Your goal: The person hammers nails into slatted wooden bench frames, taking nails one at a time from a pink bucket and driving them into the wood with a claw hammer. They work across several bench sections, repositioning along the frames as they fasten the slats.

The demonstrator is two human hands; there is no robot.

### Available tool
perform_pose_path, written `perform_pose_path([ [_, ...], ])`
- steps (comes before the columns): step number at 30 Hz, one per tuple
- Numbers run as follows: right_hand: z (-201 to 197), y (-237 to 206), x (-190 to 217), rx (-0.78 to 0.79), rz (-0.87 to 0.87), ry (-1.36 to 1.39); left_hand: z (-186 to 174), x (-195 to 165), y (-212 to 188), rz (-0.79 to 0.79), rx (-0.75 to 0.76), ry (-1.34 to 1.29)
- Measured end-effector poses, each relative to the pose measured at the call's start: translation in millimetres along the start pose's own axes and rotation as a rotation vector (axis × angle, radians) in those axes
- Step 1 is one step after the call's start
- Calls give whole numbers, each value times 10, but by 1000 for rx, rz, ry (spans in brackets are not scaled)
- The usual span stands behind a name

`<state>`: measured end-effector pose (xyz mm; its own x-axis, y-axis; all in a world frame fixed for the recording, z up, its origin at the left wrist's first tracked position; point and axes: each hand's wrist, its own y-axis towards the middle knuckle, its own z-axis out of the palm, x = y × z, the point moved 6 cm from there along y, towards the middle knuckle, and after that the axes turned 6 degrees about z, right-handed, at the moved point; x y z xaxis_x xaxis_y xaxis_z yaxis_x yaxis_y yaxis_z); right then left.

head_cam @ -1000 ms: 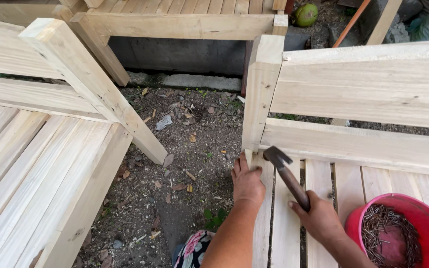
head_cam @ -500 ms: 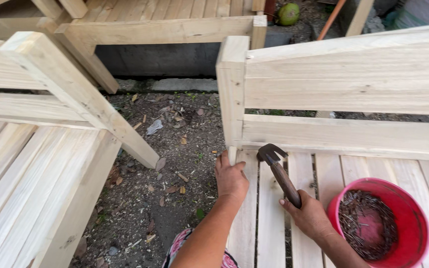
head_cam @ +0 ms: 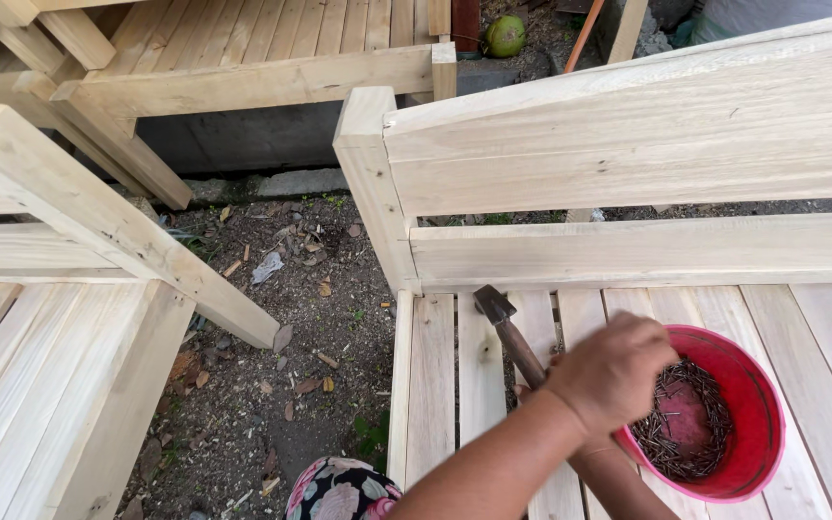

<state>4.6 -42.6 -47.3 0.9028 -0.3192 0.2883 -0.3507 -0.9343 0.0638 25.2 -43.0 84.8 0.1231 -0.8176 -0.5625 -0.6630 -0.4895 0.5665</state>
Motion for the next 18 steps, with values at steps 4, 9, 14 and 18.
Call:
perform_pose_path([
  [4, -124, -96, 95, 178, 36, -1, 676, 22, 42, -111, 505, 226],
  [9, -396, -92, 202, 108, 142, 139, 1001, -44, -84, -264, 739, 422],
  [14, -192, -92, 136, 242, 122, -4, 1047, -54, -83, -262, 709, 400],
  [18, -50, -110, 105, 175, 78, -4, 1020, -30, -144, -194, 631, 333],
])
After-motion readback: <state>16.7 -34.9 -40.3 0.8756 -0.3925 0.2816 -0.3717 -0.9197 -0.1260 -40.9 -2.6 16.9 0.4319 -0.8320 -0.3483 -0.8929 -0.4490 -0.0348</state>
